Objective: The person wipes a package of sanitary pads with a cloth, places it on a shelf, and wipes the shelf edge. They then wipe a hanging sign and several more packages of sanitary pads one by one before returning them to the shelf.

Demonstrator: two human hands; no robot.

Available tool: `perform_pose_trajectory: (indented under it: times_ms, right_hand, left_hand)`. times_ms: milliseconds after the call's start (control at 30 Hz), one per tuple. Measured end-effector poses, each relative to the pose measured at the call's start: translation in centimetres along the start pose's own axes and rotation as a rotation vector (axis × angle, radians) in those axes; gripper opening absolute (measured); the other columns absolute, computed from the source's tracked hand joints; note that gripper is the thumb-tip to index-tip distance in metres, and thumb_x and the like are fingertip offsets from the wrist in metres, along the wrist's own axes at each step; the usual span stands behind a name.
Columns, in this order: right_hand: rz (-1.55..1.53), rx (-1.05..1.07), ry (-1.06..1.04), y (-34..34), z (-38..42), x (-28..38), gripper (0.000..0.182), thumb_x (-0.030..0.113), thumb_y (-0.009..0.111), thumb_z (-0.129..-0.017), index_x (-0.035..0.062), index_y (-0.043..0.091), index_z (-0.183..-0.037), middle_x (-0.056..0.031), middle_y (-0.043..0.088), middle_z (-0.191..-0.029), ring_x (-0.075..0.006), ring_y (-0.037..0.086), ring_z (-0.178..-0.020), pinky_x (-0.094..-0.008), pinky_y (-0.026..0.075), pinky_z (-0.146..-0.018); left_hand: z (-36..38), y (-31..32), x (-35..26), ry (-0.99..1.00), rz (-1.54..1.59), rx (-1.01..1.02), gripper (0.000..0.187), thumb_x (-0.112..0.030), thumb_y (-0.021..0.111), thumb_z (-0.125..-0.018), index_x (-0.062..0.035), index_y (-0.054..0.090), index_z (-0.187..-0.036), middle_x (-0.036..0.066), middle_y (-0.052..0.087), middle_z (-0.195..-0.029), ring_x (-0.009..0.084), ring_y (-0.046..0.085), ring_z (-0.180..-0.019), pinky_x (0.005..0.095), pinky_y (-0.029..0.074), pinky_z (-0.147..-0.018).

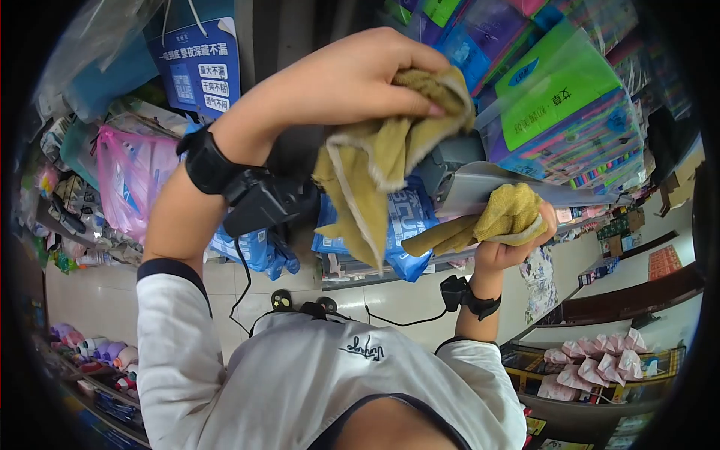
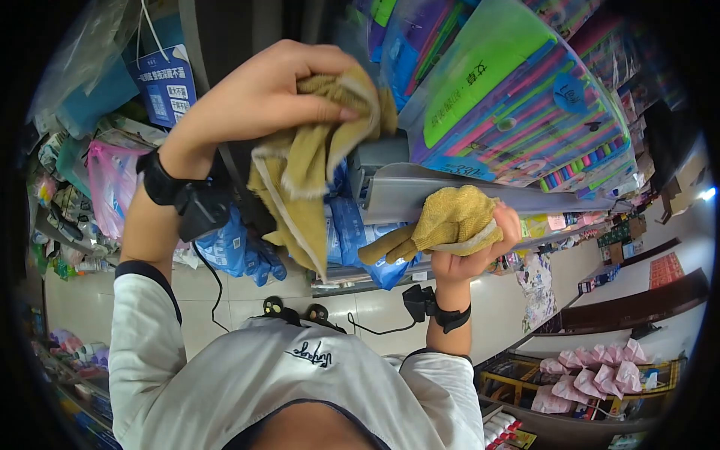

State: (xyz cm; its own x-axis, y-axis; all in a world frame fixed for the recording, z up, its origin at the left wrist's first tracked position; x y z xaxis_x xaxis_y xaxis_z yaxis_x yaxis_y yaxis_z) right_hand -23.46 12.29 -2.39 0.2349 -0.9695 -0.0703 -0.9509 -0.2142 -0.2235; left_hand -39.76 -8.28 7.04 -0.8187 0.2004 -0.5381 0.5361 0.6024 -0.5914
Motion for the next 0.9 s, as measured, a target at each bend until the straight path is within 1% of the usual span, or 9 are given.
perform_pose_trajectory:
  times_ms: [67, 200, 267, 300, 400, 600, 700, 800, 900]
  right_hand:
    - [-0.001, -0.015, 0.004, 0.4, 0.1, 0.3, 0.041, 0.029, 0.058, -0.074, 0.0024, 0.050, -0.104, -0.0137, 0.041, -0.105, -0.0327, 0.043, -0.095, -0.0452, 0.036, -0.082]
    - [-0.017, -0.088, 0.076, 0.6, -0.1, 0.6, 0.041, 0.032, 0.059, -0.074, 0.0036, 0.051, -0.103, -0.0126, 0.041, -0.103, -0.0318, 0.044, -0.093, -0.0440, 0.037, -0.081]
    - [-0.012, -0.091, 0.050, 0.7, -0.2, 0.7, 0.042, 0.032, 0.059, -0.074, 0.0037, 0.051, -0.103, -0.0123, 0.041, -0.102, -0.0316, 0.044, -0.093, -0.0436, 0.037, -0.081]
    - [0.001, -0.094, 0.061, 0.6, 0.0, 0.6, 0.042, 0.033, 0.059, -0.074, 0.0037, 0.052, -0.103, -0.0122, 0.041, -0.102, -0.0314, 0.044, -0.093, -0.0435, 0.037, -0.081]
    - [0.008, -0.115, 0.071, 0.8, 0.3, 0.5, 0.042, 0.037, 0.059, -0.075, 0.0044, 0.052, -0.102, -0.0120, 0.042, -0.101, -0.0310, 0.044, -0.094, -0.0440, 0.036, -0.082]
    - [0.074, -0.117, 0.040, 0.8, 0.2, 0.7, 0.045, 0.039, 0.061, -0.074, 0.0063, 0.052, -0.103, -0.0113, 0.043, -0.101, -0.0299, 0.044, -0.095, -0.0452, 0.035, -0.084]
    - [0.076, -0.116, 0.064, 0.9, 0.3, 0.7, 0.049, 0.042, 0.062, -0.073, 0.0057, 0.051, -0.103, -0.0101, 0.041, -0.101, -0.0294, 0.043, -0.095, -0.0448, 0.035, -0.085]
    - [0.128, -0.143, 0.039, 0.9, 0.9, 0.3, 0.053, 0.044, 0.062, -0.072, 0.0048, 0.048, -0.105, -0.0089, 0.040, -0.100, -0.0290, 0.043, -0.096, -0.0442, 0.036, -0.085]
    - [0.126, -0.173, 0.043, 1.1, 0.9, 0.3, 0.054, 0.044, 0.062, -0.072, 0.0041, 0.047, -0.106, -0.0082, 0.040, -0.101, -0.0285, 0.043, -0.096, -0.0434, 0.036, -0.085]
  left_hand:
    - [-0.4, 0.6, 0.7, -0.029, -0.109, -0.149, 0.022, -0.011, 0.062, -0.074, 0.0032, 0.058, -0.090, 0.011, 0.059, -0.080, 0.0137, 0.056, -0.067, 0.0253, 0.043, -0.061]
    - [-0.9, 2.0, 1.1, -0.122, -0.103, -0.254, 0.022, -0.011, 0.062, -0.072, 0.0024, 0.058, -0.089, 0.012, 0.059, -0.080, 0.0175, 0.056, -0.072, 0.0267, 0.043, -0.064]
    - [-0.4, 2.3, 0.1, 0.192, -0.216, -0.249, 0.021, -0.007, 0.061, -0.069, 0.0014, 0.059, -0.088, 0.012, 0.058, -0.082, 0.0228, 0.054, -0.078, 0.0293, 0.043, -0.069]
    - [0.2, 2.1, -0.5, 0.182, -0.125, -0.200, 0.023, -0.005, 0.061, -0.065, 0.0001, 0.061, -0.087, 0.012, 0.057, -0.083, 0.0260, 0.051, -0.082, 0.0314, 0.042, -0.073]
    - [1.2, 2.4, -1.2, 0.222, 0.080, -0.086, 0.023, -0.003, 0.063, -0.063, -0.0020, 0.062, -0.086, 0.009, 0.061, -0.083, 0.0245, 0.053, -0.083, 0.0323, 0.043, -0.073]
    - [3.8, 3.9, -0.1, 0.292, 0.177, -0.227, 0.018, -0.004, 0.064, -0.067, -0.0074, 0.064, -0.084, 0.007, 0.063, -0.090, 0.0202, 0.054, -0.085, 0.0318, 0.037, -0.078]
    - [5.4, 6.1, 1.0, 0.257, 0.161, -0.482, 0.015, -0.006, 0.067, -0.069, -0.0082, 0.061, -0.082, 0.007, 0.061, -0.093, 0.0203, 0.053, -0.086, 0.0322, 0.037, -0.079]
    - [5.3, 8.1, 1.2, 0.285, 0.036, -0.741, 0.022, -0.005, 0.069, -0.067, -0.0100, 0.058, -0.085, 0.009, 0.057, -0.097, 0.0241, 0.052, -0.090, 0.0327, 0.037, -0.079]
    - [4.1, 6.7, 2.0, 0.207, -0.014, -0.753, 0.020, -0.003, 0.066, -0.067, -0.0102, 0.059, -0.085, 0.010, 0.057, -0.097, 0.0251, 0.051, -0.092, 0.0341, 0.037, -0.080]
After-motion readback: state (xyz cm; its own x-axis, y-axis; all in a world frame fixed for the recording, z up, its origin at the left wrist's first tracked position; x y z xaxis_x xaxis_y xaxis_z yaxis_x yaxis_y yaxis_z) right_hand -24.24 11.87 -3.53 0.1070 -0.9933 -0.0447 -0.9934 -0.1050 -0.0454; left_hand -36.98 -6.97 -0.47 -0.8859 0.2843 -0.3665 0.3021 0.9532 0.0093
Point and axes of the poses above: each hand's wrist, its own z-axis away from the middle knuckle, its own y-axis out of the palm, x = y × z, the point moved 3 cm from there along -z, towards the middle knuckle
